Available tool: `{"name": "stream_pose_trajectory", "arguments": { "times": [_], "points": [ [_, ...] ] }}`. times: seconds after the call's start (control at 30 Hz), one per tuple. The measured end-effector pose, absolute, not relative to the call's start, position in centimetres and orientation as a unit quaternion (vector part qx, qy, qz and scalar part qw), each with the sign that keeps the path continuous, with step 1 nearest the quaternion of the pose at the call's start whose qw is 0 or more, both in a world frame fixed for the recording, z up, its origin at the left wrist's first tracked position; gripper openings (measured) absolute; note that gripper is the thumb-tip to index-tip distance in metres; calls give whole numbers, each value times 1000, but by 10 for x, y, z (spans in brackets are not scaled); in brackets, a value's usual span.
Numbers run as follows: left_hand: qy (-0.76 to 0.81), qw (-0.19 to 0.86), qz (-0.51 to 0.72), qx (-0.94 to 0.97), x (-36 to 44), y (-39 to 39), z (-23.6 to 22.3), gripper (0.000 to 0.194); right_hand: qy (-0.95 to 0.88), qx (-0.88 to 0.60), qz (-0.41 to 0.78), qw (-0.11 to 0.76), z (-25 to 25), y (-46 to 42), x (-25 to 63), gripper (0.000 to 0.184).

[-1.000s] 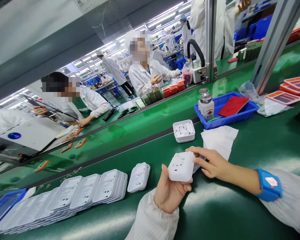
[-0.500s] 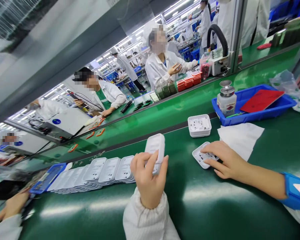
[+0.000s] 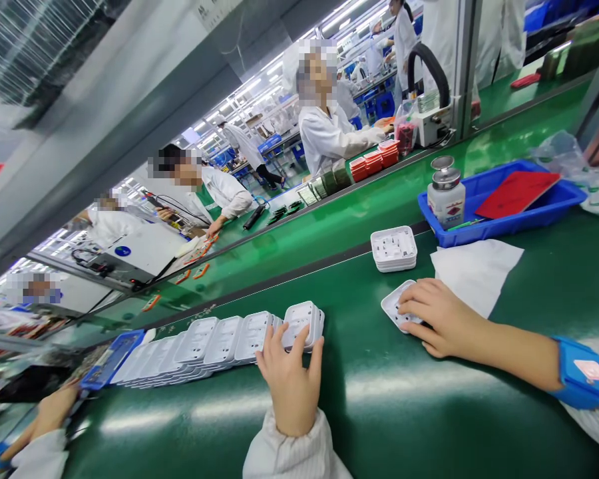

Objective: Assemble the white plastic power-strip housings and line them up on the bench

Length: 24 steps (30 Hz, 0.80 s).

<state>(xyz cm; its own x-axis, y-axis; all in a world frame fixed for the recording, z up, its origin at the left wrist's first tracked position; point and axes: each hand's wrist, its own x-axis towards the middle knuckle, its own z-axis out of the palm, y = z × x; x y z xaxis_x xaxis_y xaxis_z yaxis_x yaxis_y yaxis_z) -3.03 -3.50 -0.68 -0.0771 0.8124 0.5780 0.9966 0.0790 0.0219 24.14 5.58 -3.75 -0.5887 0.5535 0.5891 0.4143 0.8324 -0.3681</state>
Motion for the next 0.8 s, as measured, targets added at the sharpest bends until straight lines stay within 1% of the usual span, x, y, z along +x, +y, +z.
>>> {"name": "stream_pose_trajectory", "arguments": {
  "times": [0.13, 0.3, 0.47, 0.6, 0.67, 0.73, 0.8],
  "points": [
    [-670, 206, -253, -667, -43, -34, -18, 20, -890, -265, 85, 360, -41, 55, 240, 14],
    [-665, 229, -246, -666, -47, -32, -22, 20, -893, -260, 77, 359, -44, 56, 240, 13],
    [-681, 213, -219, -666, -42, -31, -20, 31, -892, -257, 78, 365, -44, 56, 240, 12],
    [-730, 264, -160, -609, -36, -34, -18, 41, -893, -254, 84, 361, -43, 54, 240, 13],
    [-745, 290, -139, -584, -34, -35, -16, 39, -895, -250, 87, 360, -42, 53, 239, 12],
    [-746, 310, -142, -571, -32, -35, -14, 37, -894, -246, 86, 364, -40, 52, 239, 12],
    [-735, 341, -176, -559, -26, -35, -10, 39, -887, -246, 77, 384, -37, 54, 240, 17]
  ]
}}
